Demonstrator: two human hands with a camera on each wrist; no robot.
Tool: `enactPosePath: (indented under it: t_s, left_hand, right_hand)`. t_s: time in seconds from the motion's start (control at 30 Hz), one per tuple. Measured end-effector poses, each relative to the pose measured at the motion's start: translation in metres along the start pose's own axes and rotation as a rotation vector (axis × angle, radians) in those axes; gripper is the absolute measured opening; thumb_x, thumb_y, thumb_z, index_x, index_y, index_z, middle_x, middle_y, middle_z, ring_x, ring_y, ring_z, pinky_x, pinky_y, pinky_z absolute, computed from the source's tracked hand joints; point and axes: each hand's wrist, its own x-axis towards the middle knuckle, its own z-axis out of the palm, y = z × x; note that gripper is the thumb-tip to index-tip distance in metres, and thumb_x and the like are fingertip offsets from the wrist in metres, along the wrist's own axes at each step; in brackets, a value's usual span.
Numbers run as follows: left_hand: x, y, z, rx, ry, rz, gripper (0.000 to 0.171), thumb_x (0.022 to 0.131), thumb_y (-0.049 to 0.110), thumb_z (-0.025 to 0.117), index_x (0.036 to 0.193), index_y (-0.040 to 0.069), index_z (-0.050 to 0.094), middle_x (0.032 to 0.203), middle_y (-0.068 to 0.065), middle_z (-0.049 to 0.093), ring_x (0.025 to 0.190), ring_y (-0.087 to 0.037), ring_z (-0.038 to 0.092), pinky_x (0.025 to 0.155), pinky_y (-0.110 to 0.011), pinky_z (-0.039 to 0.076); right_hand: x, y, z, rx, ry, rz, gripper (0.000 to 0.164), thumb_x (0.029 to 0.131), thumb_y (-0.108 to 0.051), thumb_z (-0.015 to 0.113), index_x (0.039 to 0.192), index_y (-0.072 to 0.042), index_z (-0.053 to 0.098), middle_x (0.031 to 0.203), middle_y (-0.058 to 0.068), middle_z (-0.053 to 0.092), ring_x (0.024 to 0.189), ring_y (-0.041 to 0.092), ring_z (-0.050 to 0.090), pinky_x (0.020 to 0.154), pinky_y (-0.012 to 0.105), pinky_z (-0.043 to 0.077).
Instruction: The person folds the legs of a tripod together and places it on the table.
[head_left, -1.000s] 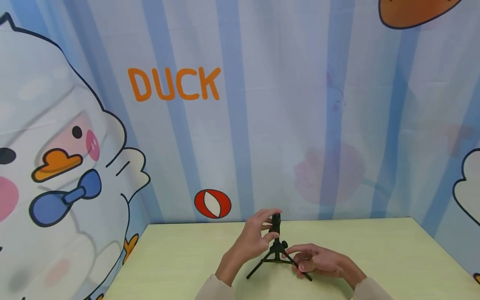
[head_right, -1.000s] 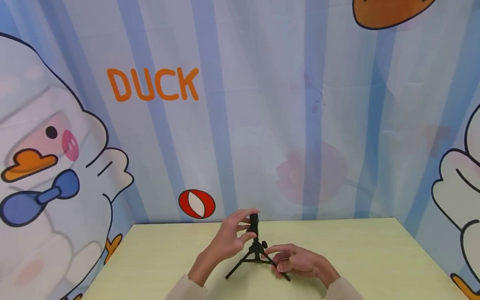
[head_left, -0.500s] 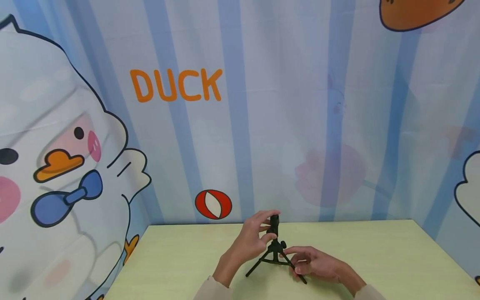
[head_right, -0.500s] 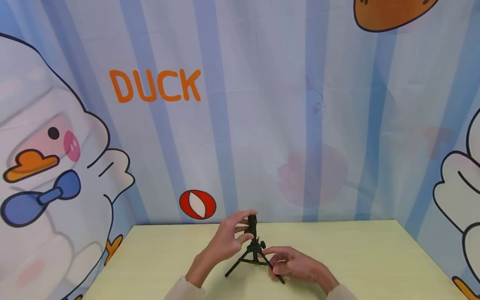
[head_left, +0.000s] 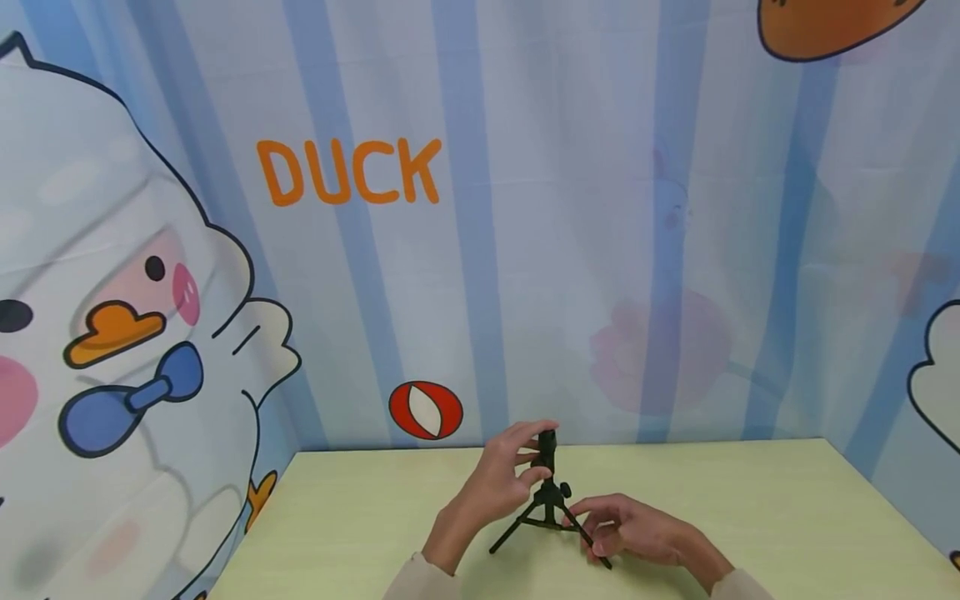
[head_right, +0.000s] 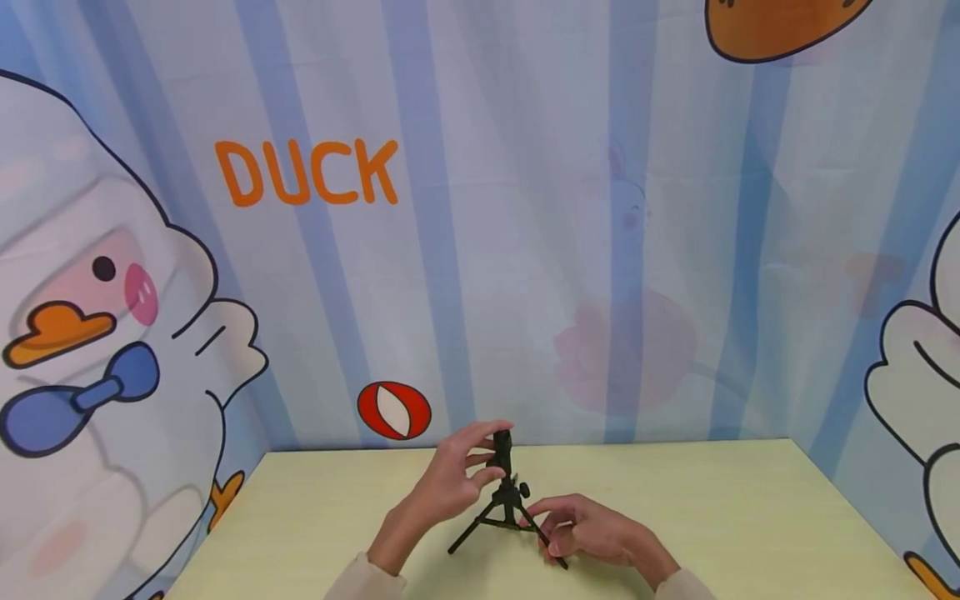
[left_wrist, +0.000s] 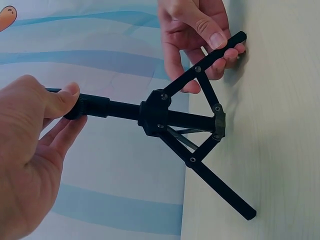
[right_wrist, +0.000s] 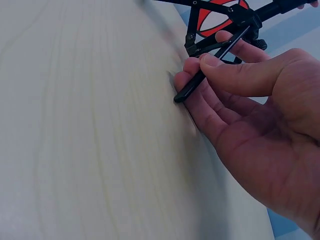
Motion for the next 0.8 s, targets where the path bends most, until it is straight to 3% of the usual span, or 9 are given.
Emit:
enactPosePath:
  t_s: [0.17,0.3,0.57,0.8]
  left_hand:
    - [-0.0007,0.0,-0.0007,-0.001,0.005,-0.004,0.065,0.093,-0.01,0.071,0.15,0.018,0.054,0.142,-0.008,0.058,0.117,-0.022,0.065,0.098,-0.024,0.055]
    - [0.0003,-0.0013,-0.0006,-0.003,0.006,0.002,0.065,0.093,-0.01,0.071,0.15,0.017,0.054,0.143,-0.009,0.057,0.118,-0.022,0.065,0.099,-0.025,0.055]
    - [0.0014,0.0008,-0.0016,-0.019,0.009,0.001,0.067,0.092,-0.011,0.072,0.151,0.016,0.054,0.144,-0.011,0.057,0.119,-0.023,0.064,0.099,-0.026,0.055]
    - [0.0014,0.0017,-0.0017,-0.023,0.006,-0.01,0.068,0.091,-0.011,0.072,0.151,0.015,0.053,0.143,-0.01,0.057,0.12,-0.022,0.065,0.099,-0.025,0.055]
  right_hand:
    - [0.0026,0.0032,-0.0008,0.023,-0.025,-0.04,0.054,0.099,0.01,0.057,0.151,0.004,0.047,0.114,0.012,0.069,0.097,0.021,0.069,0.091,0.035,0.057]
    - [0.0044,0.0036,-0.0002,-0.029,-0.002,-0.088,0.053,0.101,0.007,0.057,0.151,0.009,0.043,0.113,0.017,0.069,0.096,0.02,0.068,0.09,0.034,0.056]
    - [0.0074,0.0048,0.0036,-0.222,0.061,-0.206,0.049,0.1,0.006,0.059,0.146,0.016,0.045,0.106,0.044,0.061,0.093,0.018,0.067,0.085,0.03,0.056]
    - [0.0103,0.0066,0.0086,-0.329,0.141,-0.256,0.044,0.099,0.005,0.061,0.141,0.014,0.051,0.105,0.04,0.063,0.094,0.027,0.068,0.086,0.029,0.056]
